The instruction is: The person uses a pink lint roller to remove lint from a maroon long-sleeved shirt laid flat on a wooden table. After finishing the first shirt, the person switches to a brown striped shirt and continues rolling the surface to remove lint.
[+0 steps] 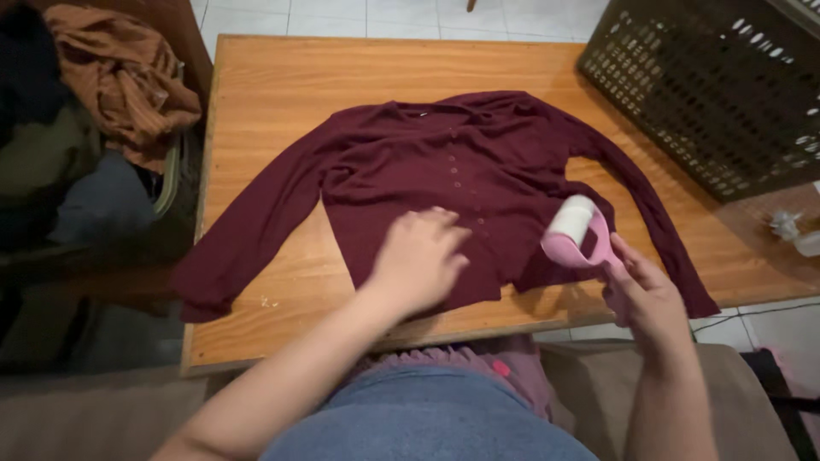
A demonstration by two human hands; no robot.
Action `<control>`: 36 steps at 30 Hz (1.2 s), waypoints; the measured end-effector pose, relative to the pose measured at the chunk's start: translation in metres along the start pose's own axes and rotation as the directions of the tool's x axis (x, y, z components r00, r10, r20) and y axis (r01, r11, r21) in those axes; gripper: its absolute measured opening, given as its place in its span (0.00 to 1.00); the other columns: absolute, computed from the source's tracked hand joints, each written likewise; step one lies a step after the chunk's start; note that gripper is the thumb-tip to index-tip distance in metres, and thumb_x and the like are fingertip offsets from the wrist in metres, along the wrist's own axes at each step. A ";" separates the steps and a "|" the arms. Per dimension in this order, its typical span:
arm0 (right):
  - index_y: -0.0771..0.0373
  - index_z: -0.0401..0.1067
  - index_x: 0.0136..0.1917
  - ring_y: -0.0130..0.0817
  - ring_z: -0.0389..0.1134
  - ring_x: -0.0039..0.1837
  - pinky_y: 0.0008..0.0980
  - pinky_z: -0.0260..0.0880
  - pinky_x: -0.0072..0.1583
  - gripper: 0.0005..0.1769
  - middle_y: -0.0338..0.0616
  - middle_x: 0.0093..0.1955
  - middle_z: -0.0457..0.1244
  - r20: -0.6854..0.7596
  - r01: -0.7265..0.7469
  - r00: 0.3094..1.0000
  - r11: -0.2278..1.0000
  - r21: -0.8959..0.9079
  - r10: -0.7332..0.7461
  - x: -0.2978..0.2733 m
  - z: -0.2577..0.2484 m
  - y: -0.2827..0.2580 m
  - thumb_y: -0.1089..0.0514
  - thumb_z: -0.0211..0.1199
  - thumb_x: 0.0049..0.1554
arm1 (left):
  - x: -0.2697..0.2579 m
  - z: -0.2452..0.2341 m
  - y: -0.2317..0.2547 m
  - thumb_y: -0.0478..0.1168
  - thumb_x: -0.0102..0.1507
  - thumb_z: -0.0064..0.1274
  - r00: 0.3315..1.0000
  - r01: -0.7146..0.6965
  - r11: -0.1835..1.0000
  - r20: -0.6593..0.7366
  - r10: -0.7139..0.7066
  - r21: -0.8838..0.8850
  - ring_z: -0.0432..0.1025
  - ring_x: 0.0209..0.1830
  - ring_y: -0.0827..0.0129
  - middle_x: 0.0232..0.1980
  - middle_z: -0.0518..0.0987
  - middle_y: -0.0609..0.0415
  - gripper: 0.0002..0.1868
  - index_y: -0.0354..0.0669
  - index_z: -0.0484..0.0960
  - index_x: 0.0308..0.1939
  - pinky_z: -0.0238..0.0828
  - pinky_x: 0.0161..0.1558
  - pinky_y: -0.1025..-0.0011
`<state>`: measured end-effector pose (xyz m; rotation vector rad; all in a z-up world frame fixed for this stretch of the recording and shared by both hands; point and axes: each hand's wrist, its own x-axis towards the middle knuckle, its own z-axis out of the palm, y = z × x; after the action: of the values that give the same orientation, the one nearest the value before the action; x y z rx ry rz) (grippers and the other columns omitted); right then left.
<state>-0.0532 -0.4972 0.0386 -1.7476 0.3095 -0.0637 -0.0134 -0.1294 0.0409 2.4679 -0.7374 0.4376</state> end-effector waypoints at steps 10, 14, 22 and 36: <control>0.56 0.63 0.78 0.16 0.65 0.44 0.19 0.67 0.44 0.34 0.34 0.55 0.66 0.005 0.161 0.987 0.985 -0.058 -0.161 0.012 0.005 0.009 0.56 0.64 0.60 | -0.045 -0.020 -0.074 0.67 0.63 0.48 0.873 -0.158 0.983 0.477 0.096 0.092 0.42 0.82 0.56 0.81 0.52 0.49 0.40 0.61 0.62 0.75 0.31 0.76 0.47; 0.56 0.67 0.78 0.18 0.59 0.41 0.21 0.58 0.40 0.37 0.35 0.53 0.65 -0.061 0.098 0.993 0.989 -0.108 -0.105 0.003 -0.015 0.010 0.59 0.68 0.56 | -0.071 -0.078 -0.118 0.61 0.56 0.59 0.887 -0.017 0.999 0.461 0.038 -0.049 0.50 0.81 0.55 0.78 0.62 0.49 0.35 0.55 0.77 0.65 0.37 0.74 0.49; 0.57 0.79 0.61 0.29 0.70 0.48 0.29 0.70 0.50 0.20 0.38 0.45 0.69 0.501 0.506 0.810 0.795 -0.335 -0.304 -0.009 0.054 -0.022 0.53 0.67 0.57 | -0.039 -0.032 -0.083 0.52 0.64 0.53 0.954 0.088 0.996 0.290 -0.081 -0.010 0.64 0.75 0.64 0.70 0.75 0.54 0.22 0.55 0.81 0.61 0.54 0.77 0.56; 0.44 0.83 0.60 0.31 0.75 0.54 0.31 0.71 0.58 0.23 0.39 0.53 0.75 0.366 0.017 0.776 0.562 -0.827 0.514 0.015 0.036 -0.054 0.42 0.74 0.51 | -0.059 -0.022 -0.111 0.52 0.68 0.49 0.987 0.156 0.806 0.128 -0.100 -0.572 0.68 0.75 0.58 0.72 0.75 0.49 0.31 0.43 0.70 0.73 0.54 0.77 0.61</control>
<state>-0.0222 -0.4576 0.0815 -2.4817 0.1376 0.9896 0.0007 -0.0128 -0.0105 1.9424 -0.6184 0.0262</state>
